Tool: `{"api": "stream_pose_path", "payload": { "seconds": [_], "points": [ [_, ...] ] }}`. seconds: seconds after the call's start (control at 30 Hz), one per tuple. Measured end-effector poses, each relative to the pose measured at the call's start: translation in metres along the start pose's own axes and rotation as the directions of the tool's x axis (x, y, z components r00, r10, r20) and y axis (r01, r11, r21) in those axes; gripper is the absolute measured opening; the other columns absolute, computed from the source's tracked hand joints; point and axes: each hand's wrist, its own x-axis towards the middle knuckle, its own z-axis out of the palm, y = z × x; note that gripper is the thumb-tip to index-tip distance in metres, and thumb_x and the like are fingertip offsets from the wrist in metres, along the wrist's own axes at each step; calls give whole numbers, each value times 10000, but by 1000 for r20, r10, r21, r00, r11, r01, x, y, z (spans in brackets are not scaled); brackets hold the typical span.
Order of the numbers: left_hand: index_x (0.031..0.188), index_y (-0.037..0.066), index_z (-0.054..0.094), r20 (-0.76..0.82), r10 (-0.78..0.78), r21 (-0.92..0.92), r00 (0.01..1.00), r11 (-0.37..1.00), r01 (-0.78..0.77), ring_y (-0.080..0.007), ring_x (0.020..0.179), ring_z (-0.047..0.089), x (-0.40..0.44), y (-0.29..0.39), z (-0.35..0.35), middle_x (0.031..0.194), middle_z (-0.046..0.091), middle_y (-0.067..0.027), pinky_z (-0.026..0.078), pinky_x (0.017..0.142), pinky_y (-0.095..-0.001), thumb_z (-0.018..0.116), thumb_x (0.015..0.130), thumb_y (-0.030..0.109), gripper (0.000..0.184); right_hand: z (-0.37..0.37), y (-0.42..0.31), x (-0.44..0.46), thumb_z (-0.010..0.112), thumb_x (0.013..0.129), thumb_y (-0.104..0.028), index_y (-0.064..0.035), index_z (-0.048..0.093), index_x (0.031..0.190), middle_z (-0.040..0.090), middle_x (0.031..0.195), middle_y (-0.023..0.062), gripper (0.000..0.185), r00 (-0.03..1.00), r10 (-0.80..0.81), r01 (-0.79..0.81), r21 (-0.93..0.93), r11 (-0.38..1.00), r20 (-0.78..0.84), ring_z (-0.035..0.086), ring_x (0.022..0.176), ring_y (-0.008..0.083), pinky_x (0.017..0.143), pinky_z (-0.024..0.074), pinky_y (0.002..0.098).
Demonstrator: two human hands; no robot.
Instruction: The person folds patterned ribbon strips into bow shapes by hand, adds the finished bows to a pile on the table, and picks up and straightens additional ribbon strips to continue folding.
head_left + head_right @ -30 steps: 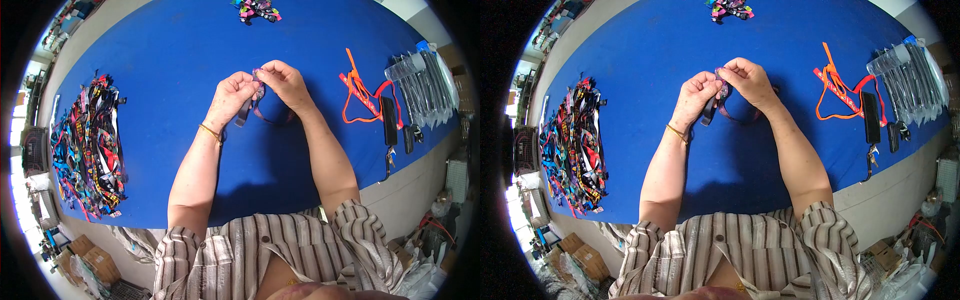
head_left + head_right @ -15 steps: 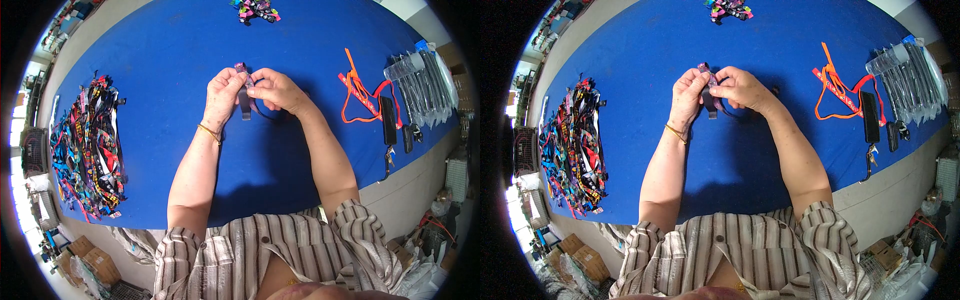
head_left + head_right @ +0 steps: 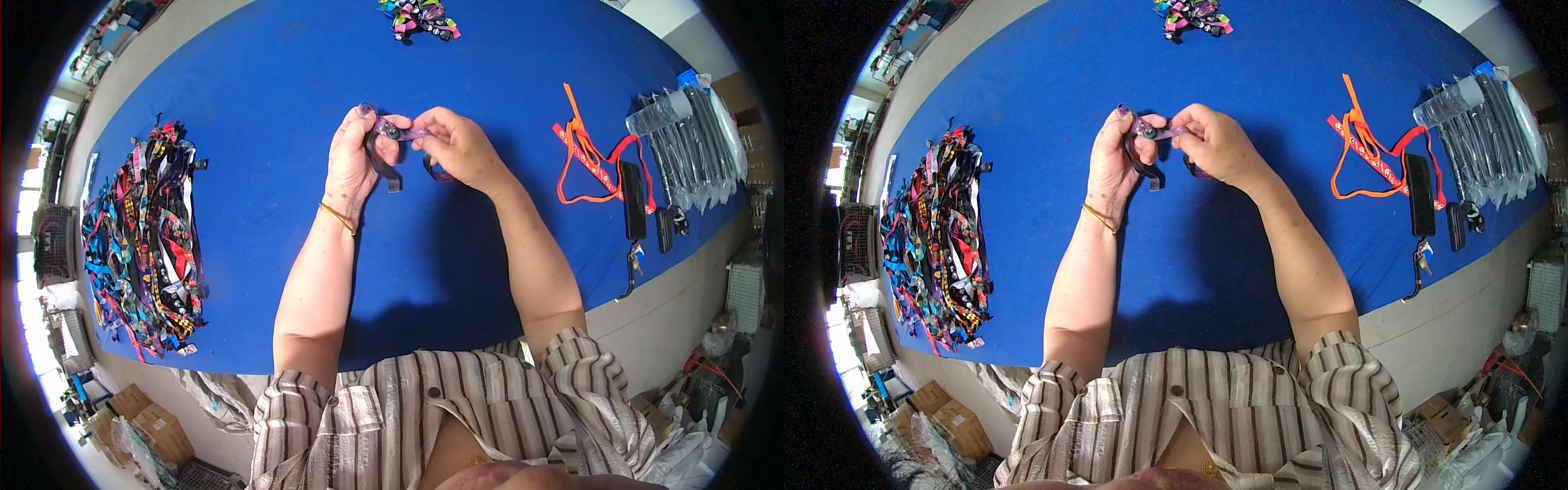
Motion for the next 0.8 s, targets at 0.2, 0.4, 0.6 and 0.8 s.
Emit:
{"api": "stream_pose_path", "payload": {
  "seconds": [0.2,0.4,0.6,0.8],
  "points": [
    [1024,77,555,64,-29,7,998,1000,28,-171,547,566,-1,1,3,848,684,-127,452,507,-287,542,1050,206,132,-1,-15,0,568,1027,-165,19,677,1175,751,944,91,259,995,14,-2,127,992,-99,694,749,117,645,546,262],
    [1037,102,545,147,-38,25,988,999,34,-129,548,470,-4,5,5,821,591,-63,383,509,-270,576,1038,276,177,2,-32,-8,540,1049,-252,9,675,1236,744,946,99,348,996,86,-79,323,943,-7,707,767,146,700,574,279],
    [1019,97,553,166,-61,39,984,998,55,-125,535,456,-5,6,6,768,556,-50,368,503,-268,591,1032,281,189,3,-14,-2,568,1038,-229,9,637,1249,737,991,120,326,994,58,-23,355,935,-88,711,770,159,722,593,300],
    [997,57,569,199,-122,127,972,987,98,-94,482,417,-6,3,9,726,535,-31,341,452,-236,600,1027,240,188,1,-11,0,617,1018,-168,8,686,1147,740,944,88,229,981,89,-39,267,963,-175,713,768,139,654,583,268]
  ]
}}
